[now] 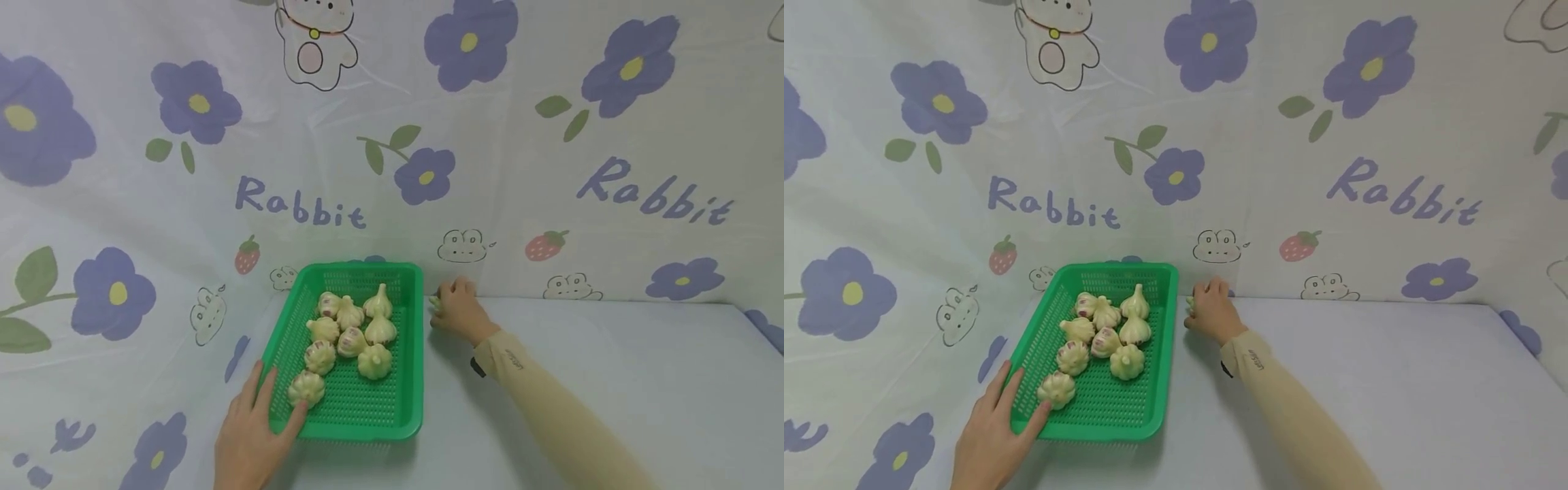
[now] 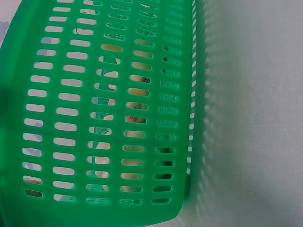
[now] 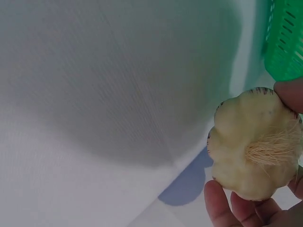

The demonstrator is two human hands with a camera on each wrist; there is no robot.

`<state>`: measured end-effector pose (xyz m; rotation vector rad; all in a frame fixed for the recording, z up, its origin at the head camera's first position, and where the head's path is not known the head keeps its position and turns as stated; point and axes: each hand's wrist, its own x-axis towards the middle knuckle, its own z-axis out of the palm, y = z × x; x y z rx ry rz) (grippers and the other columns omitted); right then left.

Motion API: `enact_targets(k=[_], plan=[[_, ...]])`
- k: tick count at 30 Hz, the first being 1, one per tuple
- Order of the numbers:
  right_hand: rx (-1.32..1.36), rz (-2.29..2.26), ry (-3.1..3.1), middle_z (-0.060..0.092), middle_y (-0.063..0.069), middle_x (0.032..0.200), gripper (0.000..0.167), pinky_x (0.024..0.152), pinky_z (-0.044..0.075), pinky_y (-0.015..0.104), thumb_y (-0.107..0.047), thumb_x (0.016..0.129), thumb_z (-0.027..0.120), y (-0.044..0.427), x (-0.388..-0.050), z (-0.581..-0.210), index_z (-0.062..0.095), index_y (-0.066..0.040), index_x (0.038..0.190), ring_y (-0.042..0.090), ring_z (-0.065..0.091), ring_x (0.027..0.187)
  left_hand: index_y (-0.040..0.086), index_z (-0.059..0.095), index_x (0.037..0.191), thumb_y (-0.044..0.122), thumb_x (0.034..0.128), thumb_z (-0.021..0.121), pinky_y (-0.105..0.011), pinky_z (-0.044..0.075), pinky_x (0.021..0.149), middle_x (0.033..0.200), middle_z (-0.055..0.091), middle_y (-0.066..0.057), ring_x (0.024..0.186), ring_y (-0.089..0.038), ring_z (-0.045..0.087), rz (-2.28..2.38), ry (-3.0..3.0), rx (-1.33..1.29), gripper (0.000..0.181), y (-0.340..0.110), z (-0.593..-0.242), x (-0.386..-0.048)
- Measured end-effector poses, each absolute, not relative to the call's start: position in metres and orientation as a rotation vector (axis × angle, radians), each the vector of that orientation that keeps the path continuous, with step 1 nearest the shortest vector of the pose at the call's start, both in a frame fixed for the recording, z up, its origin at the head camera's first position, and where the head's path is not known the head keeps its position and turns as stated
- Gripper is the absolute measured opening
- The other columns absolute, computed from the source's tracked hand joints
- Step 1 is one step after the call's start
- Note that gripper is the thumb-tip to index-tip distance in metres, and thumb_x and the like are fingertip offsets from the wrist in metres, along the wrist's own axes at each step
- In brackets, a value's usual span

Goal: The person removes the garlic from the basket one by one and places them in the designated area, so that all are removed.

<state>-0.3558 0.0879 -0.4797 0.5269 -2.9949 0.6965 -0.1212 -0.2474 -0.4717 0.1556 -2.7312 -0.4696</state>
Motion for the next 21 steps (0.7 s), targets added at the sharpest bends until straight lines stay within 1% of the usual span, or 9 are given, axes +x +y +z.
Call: enact_targets(k=[4, 8, 18, 21], plan=[[0.535, 0.665, -3.022, 0.043, 0.019, 0.113, 0.043, 0.082, 0.054, 0.045, -0.015, 0.085, 0.081, 0.083, -0.356, -0.4819, 0.056, 0.002, 0.116, 0.035, 0.041, 0.109, 0.007, 0.051, 0.153, 0.056, 0.0954, 0.067, -0.065, 0.053, 0.097, 0.166, 0.039, -0.013, 0.129, -0.044, 0.058, -0.464, -2.711, 0.16, 0.077, -0.2482, -0.4742, -0.1215], [0.545, 0.624, -3.032, 0.045, 0.019, 0.114, 0.043, 0.084, 0.054, 0.045, -0.018, 0.087, 0.082, 0.0815, -0.3554, -0.4837, 0.057, 0.001, 0.116, 0.035, 0.042, 0.111, 0.007, 0.05, 0.154, 0.057, 0.0956, 0.066, -0.066, 0.052, 0.097, 0.166, 0.038, -0.013, 0.13, -0.045, 0.057, -0.467, -2.724, 0.169, 0.078, -0.2481, -0.4749, -0.1218], [0.611, 0.65, -3.022, 0.048, 0.023, 0.119, 0.035, 0.09, 0.054, 0.049, -0.017, 0.091, 0.081, 0.0819, -0.3592, -0.4868, 0.058, 0.0, 0.112, 0.036, 0.043, 0.112, 0.007, 0.051, 0.153, 0.055, 0.0958, 0.067, -0.065, 0.053, 0.096, 0.166, 0.038, -0.014, 0.13, -0.044, 0.057, -0.461, -2.72, 0.175, 0.077, -0.2465, -0.4727, -0.1205], [0.622, 0.642, -3.018, 0.048, 0.024, 0.12, 0.035, 0.091, 0.054, 0.049, -0.016, 0.091, 0.08, 0.0823, -0.3594, -0.488, 0.058, 0.001, 0.114, 0.037, 0.044, 0.113, 0.007, 0.05, 0.154, 0.055, 0.0962, 0.066, -0.065, 0.052, 0.097, 0.166, 0.037, -0.014, 0.131, -0.044, 0.056, -0.467, -2.732, 0.174, 0.077, -0.2462, -0.4719, -0.1209]])
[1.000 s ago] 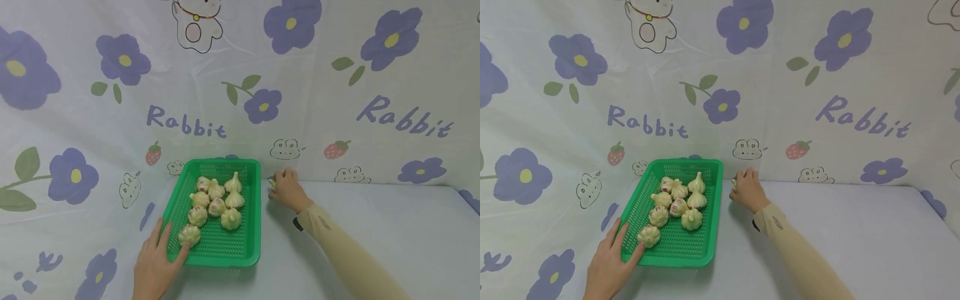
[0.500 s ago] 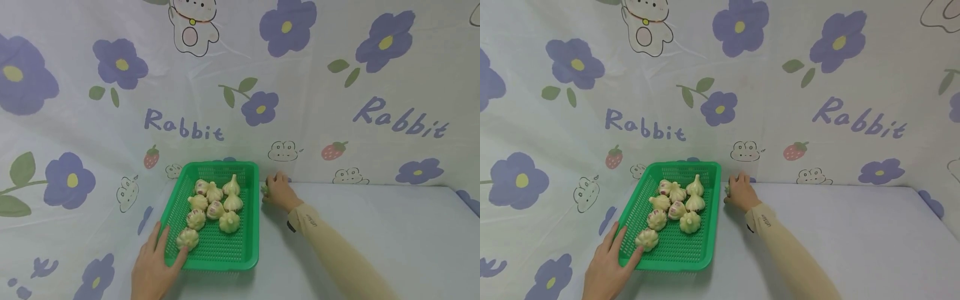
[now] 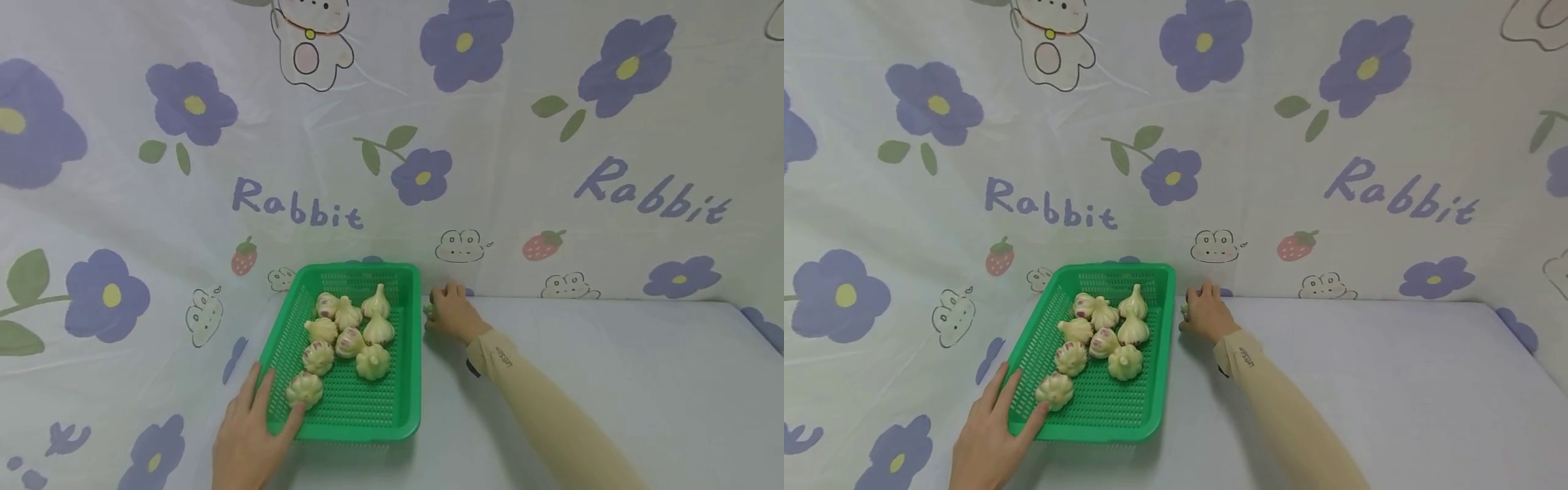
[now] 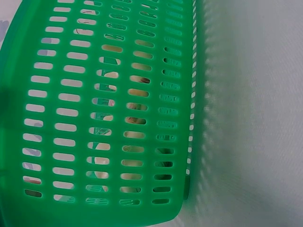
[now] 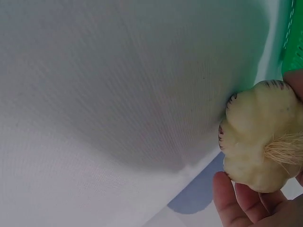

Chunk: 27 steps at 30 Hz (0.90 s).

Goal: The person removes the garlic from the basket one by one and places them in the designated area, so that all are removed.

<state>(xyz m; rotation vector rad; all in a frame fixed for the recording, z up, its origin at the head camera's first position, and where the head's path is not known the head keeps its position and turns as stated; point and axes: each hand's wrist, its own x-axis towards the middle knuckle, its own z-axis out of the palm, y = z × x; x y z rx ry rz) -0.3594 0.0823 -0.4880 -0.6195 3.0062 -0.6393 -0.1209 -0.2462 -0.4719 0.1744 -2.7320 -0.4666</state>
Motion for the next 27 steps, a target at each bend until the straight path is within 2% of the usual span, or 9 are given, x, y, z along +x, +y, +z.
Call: enact_targets(k=[13, 18, 27], plan=[[-0.63, -0.6, 3.031, 0.048, 0.023, 0.121, 0.043, 0.094, 0.054, 0.051, -0.018, 0.09, 0.076, 0.085, -0.358, -0.491, 0.059, 0.003, 0.124, 0.038, 0.045, 0.115, 0.009, 0.049, 0.155, 0.056, 0.0971, 0.064, -0.065, 0.053, 0.095, 0.167, 0.036, -0.013, 0.131, -0.043, 0.056, -0.474, -2.741, 0.176, 0.077, -0.248, -0.472, -0.12], [-0.552, -0.644, 2.999, 0.047, 0.021, 0.123, 0.05, 0.092, 0.055, 0.049, -0.02, 0.09, 0.072, 0.088, -0.356, -0.485, 0.056, 0.002, 0.132, 0.035, 0.045, 0.114, 0.008, 0.051, 0.153, 0.054, 0.096, 0.067, -0.065, 0.054, 0.092, 0.166, 0.038, -0.013, 0.128, -0.043, 0.058, -0.464, -2.71, 0.162, 0.075, -0.248, -0.473, -0.12], [-0.524, -0.729, 2.986, 0.045, 0.023, 0.132, 0.062, 0.097, 0.055, 0.054, -0.036, 0.092, 0.075, 0.1, -0.351, -0.474, 0.055, 0.001, 0.138, 0.036, 0.043, 0.12, 0.008, 0.049, 0.154, 0.054, 0.0963, 0.066, -0.067, 0.053, 0.094, 0.167, 0.036, -0.012, 0.129, -0.043, 0.057, -0.485, -2.716, 0.152, 0.076, -0.248, -0.473, -0.119]])
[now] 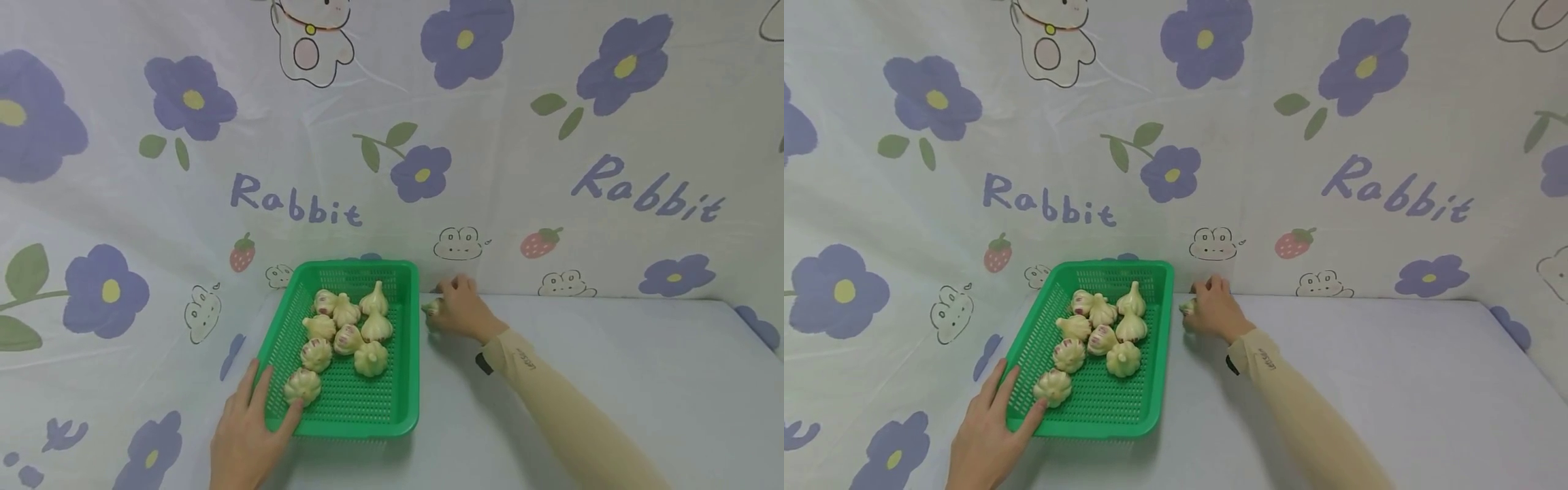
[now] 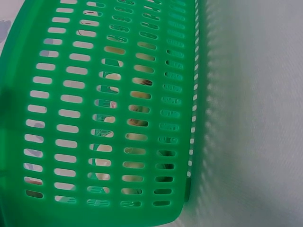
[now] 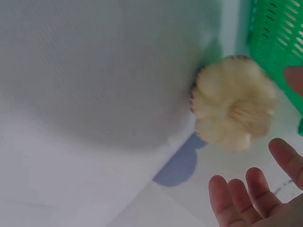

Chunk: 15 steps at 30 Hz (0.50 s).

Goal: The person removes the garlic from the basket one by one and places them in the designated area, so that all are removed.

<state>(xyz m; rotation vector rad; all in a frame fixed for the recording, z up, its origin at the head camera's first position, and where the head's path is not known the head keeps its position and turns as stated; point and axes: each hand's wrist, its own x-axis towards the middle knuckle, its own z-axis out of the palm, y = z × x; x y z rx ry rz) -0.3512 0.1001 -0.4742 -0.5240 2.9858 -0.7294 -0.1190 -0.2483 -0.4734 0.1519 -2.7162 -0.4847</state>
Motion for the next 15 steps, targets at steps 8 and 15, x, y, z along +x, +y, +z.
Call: enact_targets(k=[8, 15], plan=[[-0.651, -0.825, 3.024, 0.043, 0.029, 0.136, 0.053, 0.098, 0.054, 0.061, -0.027, 0.092, 0.074, 0.109, -0.334, -0.452, 0.055, -0.001, 0.134, 0.045, 0.041, 0.127, 0.008, 0.047, 0.156, 0.056, 0.0973, 0.064, -0.068, 0.052, 0.096, 0.168, 0.034, -0.012, 0.131, -0.044, 0.055, -0.502, -2.745, 0.172, 0.077, -0.247, -0.47, -0.12], [-0.67, -0.888, 3.014, 0.042, 0.026, 0.136, 0.051, 0.096, 0.054, 0.058, -0.026, 0.092, 0.071, 0.113, -0.325, -0.442, 0.055, -0.003, 0.135, 0.041, 0.04, 0.125, 0.008, 0.048, 0.155, 0.056, 0.0969, 0.065, -0.068, 0.052, 0.095, 0.168, 0.035, -0.013, 0.131, -0.044, 0.056, -0.502, -2.744, 0.182, 0.077, -0.247, -0.47, -0.12]])
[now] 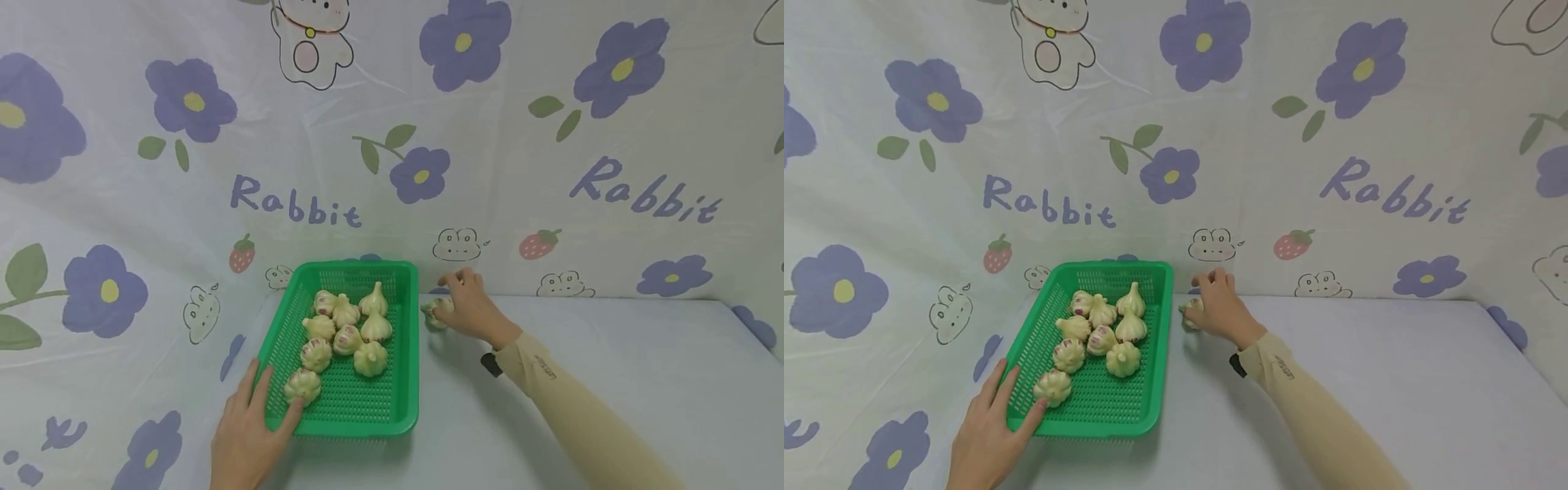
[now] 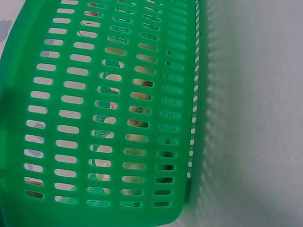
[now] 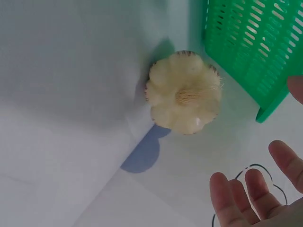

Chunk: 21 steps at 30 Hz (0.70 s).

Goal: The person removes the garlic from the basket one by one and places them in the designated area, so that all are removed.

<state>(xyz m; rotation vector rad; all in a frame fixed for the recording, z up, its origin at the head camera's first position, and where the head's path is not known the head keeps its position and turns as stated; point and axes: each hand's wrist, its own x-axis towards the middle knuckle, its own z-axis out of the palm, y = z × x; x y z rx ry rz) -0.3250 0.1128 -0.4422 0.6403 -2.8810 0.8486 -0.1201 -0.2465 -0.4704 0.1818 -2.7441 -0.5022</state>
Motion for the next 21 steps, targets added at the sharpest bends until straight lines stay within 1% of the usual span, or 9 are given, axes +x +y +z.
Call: enact_targets(k=[6, 11, 15, 21], plan=[[0.705, 0.904, -2.786, 0.047, 0.026, 0.134, 0.047, 0.096, 0.055, 0.058, -0.021, 0.091, 0.076, 0.11, -0.316, -0.435, 0.059, -0.003, 0.131, 0.041, 0.045, 0.125, 0.008, 0.047, 0.156, 0.057, 0.0976, 0.063, -0.068, 0.052, 0.096, 0.168, 0.034, -0.013, 0.133, -0.044, 0.054, -0.512, -2.764, 0.186, 0.078, -0.247, -0.47, -0.121], [0.789, 0.879, -2.696, 0.05, 0.025, 0.131, 0.046, 0.092, 0.056, 0.054, -0.018, 0.09, 0.077, 0.102, -0.309, -0.429, 0.06, 0.0, 0.128, 0.039, 0.049, 0.12, 0.008, 0.047, 0.156, 0.056, 0.0969, 0.065, -0.067, 0.052, 0.095, 0.168, 0.035, -0.012, 0.131, -0.043, 0.055, -0.511, -2.748, 0.183, 0.078, -0.247, -0.472, -0.121], [0.864, 0.859, -2.635, 0.052, 0.024, 0.127, 0.046, 0.089, 0.054, 0.049, -0.015, 0.089, 0.077, 0.093, -0.303, -0.42, 0.061, 0.003, 0.128, 0.037, 0.05, 0.116, 0.009, 0.048, 0.155, 0.056, 0.0968, 0.065, -0.067, 0.053, 0.094, 0.168, 0.035, -0.012, 0.13, -0.043, 0.056, -0.512, -2.736, 0.181, 0.077, -0.247, -0.474, -0.121], [0.971, 0.768, -2.564, 0.052, 0.022, 0.122, 0.046, 0.085, 0.049, 0.045, -0.016, 0.089, 0.078, 0.078, -0.293, -0.407, 0.061, 0.002, 0.127, 0.035, 0.048, 0.11, 0.008, 0.048, 0.155, 0.056, 0.0969, 0.065, -0.066, 0.053, 0.095, 0.168, 0.035, -0.013, 0.13, -0.044, 0.056, -0.514, -2.734, 0.175, 0.077, -0.248, -0.473, -0.122]])
